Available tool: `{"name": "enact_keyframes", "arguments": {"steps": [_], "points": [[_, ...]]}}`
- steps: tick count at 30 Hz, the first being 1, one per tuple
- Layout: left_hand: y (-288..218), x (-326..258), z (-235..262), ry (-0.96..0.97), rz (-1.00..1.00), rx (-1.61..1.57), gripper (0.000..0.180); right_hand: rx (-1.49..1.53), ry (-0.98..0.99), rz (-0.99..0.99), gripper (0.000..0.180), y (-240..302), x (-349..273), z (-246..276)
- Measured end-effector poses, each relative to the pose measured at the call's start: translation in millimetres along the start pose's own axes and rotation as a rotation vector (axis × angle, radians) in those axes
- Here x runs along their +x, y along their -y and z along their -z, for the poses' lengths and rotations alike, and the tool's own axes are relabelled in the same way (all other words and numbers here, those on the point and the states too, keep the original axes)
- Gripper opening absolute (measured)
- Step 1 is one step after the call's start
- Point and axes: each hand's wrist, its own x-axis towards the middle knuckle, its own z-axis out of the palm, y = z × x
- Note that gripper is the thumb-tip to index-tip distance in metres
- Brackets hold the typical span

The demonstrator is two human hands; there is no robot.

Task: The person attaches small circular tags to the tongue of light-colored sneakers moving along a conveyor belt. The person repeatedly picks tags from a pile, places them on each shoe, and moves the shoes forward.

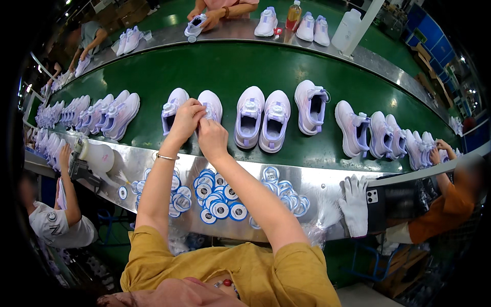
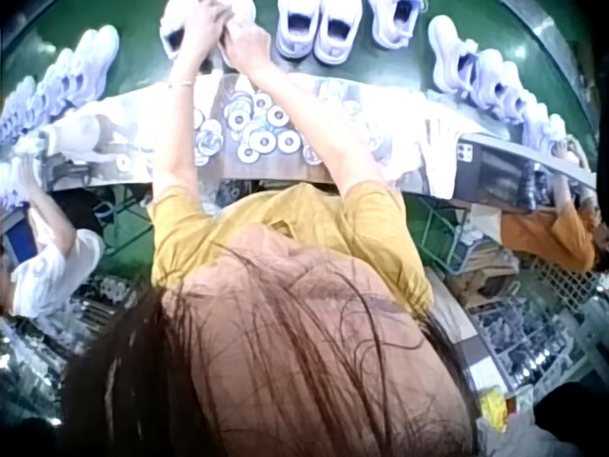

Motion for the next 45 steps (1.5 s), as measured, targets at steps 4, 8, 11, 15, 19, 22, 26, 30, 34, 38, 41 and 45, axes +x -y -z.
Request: {"name": "enact_keyframes", "arguments": {"steps": [4, 8, 11, 15, 19, 22, 26, 30, 34, 38, 41, 45], "points": [[10.3, 0.6, 2.6, 0.04, -0.005, -0.033, 0.016, 0.005, -0.02, 0.011, 0.008, 0.6, 1.7, -5.1], [-17.6, 9.6, 13.0, 0.068, 0.137, 0.195, 0.019, -0.019, -0.032, 0.015, 0.007, 2.4, 1.8, -5.1], [-10.0, 16.7, 13.7, 0.168, 0.131, 0.244, 0.02, -0.048, 0.001, 0.005, 0.005, 5.9, -0.4, -6.3], [6.5, 25.7, 28.1, 0.295, 0.113, -0.038, 0.02, -0.068, -0.053, 0.026, 0.005, 8.7, -0.4, -14.1], [-9.6, 30.6, 24.0, 0.262, 0.253, 0.303, 0.025, -0.077, -0.056, 0.021, 0.004, 6.7, -0.7, -15.3], [3.6, 28.6, 22.9, 0.253, 0.235, 0.254, 0.034, -0.07, -0.047, 0.033, 0.004, 11.2, 1.3, -13.9], [10.5, 32.6, 34.4, 0.328, 0.15, 0.092, 0.038, -0.081, -0.042, 0.056, 0.004, 11.7, -0.9, -17.3], [-15.8, 34.0, 29.9, 0.286, 0.314, 0.383, 0.032, -0.083, -0.022, 0.05, 0.004, 11.1, 0.2, -17.2], [9.8, 30.9, 34.0, 0.333, 0.207, 0.209, 0.031, -0.06, -0.039, 0.052, 0.003, 15.7, -0.1, -20.0], [26.7, 24.4, 37.5, 0.267, 0.094, -0.11, 0.029, -0.061, -0.043, 0.046, 0.003, 17.5, 1.1, -23.4], [12.6, 26.1, 29.9, 0.158, 0.204, 0.359, 0.025, -0.063, -0.022, 0.037, 0.003, 17.6, 1.6, -24.6], [10.8, 30.1, 41.3, 0.296, 0.225, 0.207, 0.03, -0.067, -0.026, 0.031, 0.003, 20.3, 3.3, -26.4]]}}
